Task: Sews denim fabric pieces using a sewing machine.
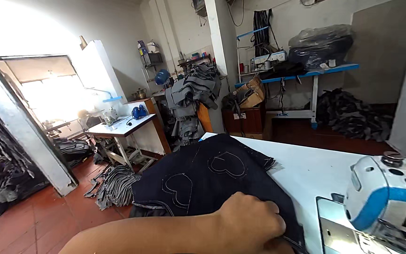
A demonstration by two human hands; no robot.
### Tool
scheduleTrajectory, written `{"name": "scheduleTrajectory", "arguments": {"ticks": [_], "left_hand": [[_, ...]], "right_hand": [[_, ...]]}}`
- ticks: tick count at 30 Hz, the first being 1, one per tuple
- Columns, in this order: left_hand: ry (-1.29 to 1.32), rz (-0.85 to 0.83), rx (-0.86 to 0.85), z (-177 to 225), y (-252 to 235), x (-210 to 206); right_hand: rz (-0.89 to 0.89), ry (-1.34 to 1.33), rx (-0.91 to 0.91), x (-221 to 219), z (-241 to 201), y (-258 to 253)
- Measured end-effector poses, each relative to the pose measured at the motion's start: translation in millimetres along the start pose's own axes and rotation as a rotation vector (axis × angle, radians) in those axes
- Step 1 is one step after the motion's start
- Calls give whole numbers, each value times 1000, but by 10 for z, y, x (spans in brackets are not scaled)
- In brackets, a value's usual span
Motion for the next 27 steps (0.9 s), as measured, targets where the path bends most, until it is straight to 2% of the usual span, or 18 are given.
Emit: {"name": "scheduleTrajectory", "arguments": {"ticks": [2, 4, 6, 7, 10, 11, 12, 14, 15, 17, 19, 20, 23, 26, 27], "left_hand": [[24, -66, 82, -122, -70, -114], [100, -72, 127, -224, -123, -146], [154, -75, 107, -183, -133, -191], [160, -78, 89, -159, -143, -209], [168, -51, 89, -125, -162, -201], [146, -25, 99, -133, -182, -165], [130, -5, 125, -145, -204, -133], [133, 10, 200, -167, -202, -92], [134, 44, 209, -192, -186, -67], [162, 202, 164, -238, -136, -78], [232, 381, 135, -141, -29, -316], [275, 448, 98, 4, 15, -568], [204, 386, -100, 433, 38, -1436], [313, 268, -126, 389, -46, -1330], [345, 300, -116, 338, -51, -1277]], "right_hand": [[-39, 23, -26, -295, 37, -44], [12, 67, 52, -243, 23, -58], [7, -30, 122, -243, 105, -5], [15, -69, 127, -219, 159, -4], [188, -87, 108, -174, 205, -10], [208, -66, 118, -169, 205, -21], [145, -60, 129, -153, 218, -11], [-66, -135, 169, -29, 315, 184], [-46, -171, 176, 68, 432, 346], [128, -123, 141, 136, 790, 729], [199, -25, 55, 44, 1079, 1096], [199, -6, 10, 13, 1144, 1244], [308, 37, -115, 110, 1223, 1480], [350, 54, -112, 71, 1295, 1572], [353, 63, -85, 58, 1287, 1596]]}}
Point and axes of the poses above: each hand's wrist, its own y-axis away from the middle knuckle, its own x-axis out of the back of the hand, z = x × y, the point moved 6 cm from there along -y, towards the middle knuckle, and after that the axes turned 9 degrees about y, right-handed, at the moved point
